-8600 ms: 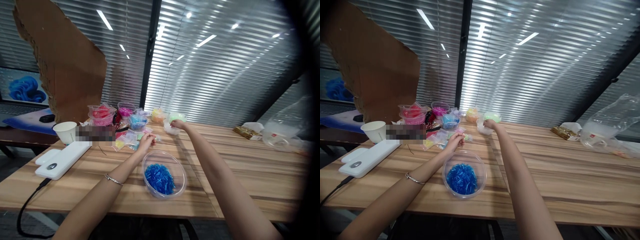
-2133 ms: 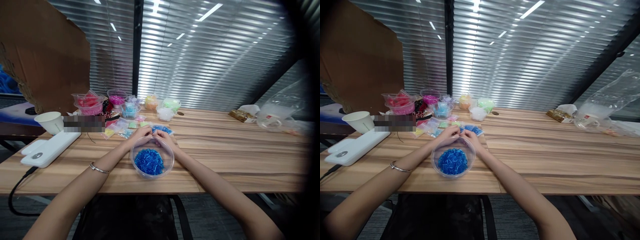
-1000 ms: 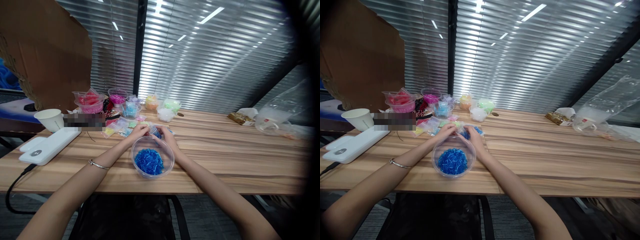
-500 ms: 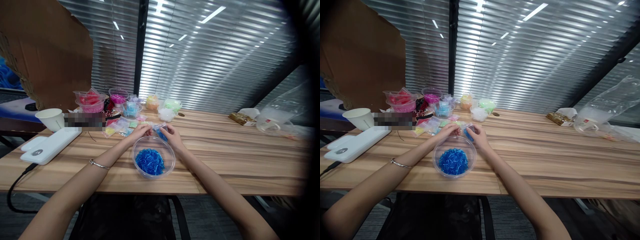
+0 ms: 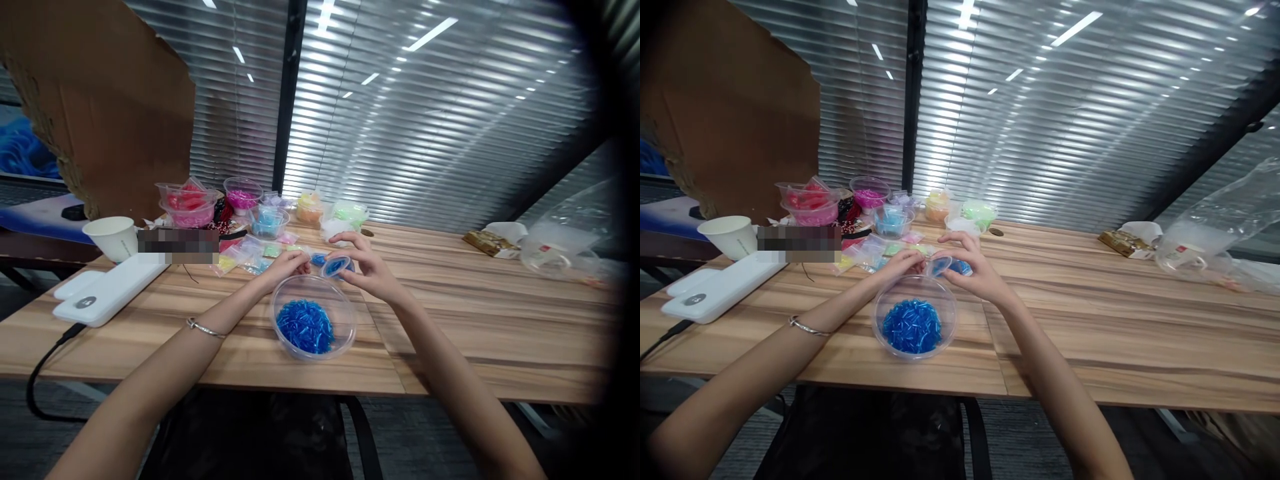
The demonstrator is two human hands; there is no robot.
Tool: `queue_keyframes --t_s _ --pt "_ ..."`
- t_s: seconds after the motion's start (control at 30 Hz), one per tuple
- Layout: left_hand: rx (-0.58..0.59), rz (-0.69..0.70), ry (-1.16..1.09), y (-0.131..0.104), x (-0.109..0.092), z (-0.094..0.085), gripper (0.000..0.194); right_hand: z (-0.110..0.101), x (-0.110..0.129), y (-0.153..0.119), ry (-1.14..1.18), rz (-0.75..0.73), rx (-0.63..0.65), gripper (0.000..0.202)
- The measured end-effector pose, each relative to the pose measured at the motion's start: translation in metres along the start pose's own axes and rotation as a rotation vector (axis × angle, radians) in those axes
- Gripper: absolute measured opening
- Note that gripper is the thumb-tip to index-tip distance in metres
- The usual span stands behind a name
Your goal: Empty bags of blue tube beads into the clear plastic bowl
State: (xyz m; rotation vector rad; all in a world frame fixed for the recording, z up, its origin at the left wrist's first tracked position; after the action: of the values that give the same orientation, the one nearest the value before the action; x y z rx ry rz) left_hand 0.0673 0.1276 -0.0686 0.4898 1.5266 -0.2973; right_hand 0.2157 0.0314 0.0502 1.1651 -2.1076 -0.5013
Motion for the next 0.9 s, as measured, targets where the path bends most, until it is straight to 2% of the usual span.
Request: queue_keyframes --t_s 0.27,0.43,0.7,0.8,0.9 --pt "0.042 0.065 0.040 -0.003 -0.006 0.003 0.031 0.005 0.061 0.017 -0.614 -0.235 0.379 0.040" --pt "0.064 0.074 0.052 -0.001 -0.004 0.003 0.027 0.016 0.088 0.016 -0.853 -0.412 0.480 0.043" --pt "0.035 0.082 0.066 -0.006 -0.011 0.004 0.020 0.028 0.115 0.015 -0.945 -0.611 0.525 0.028" --pt "0.029 0.078 0.058 -0.009 -0.013 0.006 0.020 0.029 0.118 0.018 -0.928 -0.596 0.559 0.031" --pt "0.034 0.072 0.055 -0.009 -0.012 0.008 0.020 0.027 0.118 0.020 -0.869 -0.558 0.578 0.043"
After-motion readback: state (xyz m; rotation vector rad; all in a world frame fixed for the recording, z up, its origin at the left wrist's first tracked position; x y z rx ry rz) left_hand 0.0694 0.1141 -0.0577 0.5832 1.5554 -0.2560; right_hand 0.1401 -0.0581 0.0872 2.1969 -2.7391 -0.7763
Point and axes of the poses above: each hand's wrist, its own y-axis towards the middle knuckle, its own z-axis out of the palm, x = y × z, the point moved 7 cm from there along y, towards the middle knuckle, and after that the axes turned 3 degrees about -z, right-handed, at the moved point
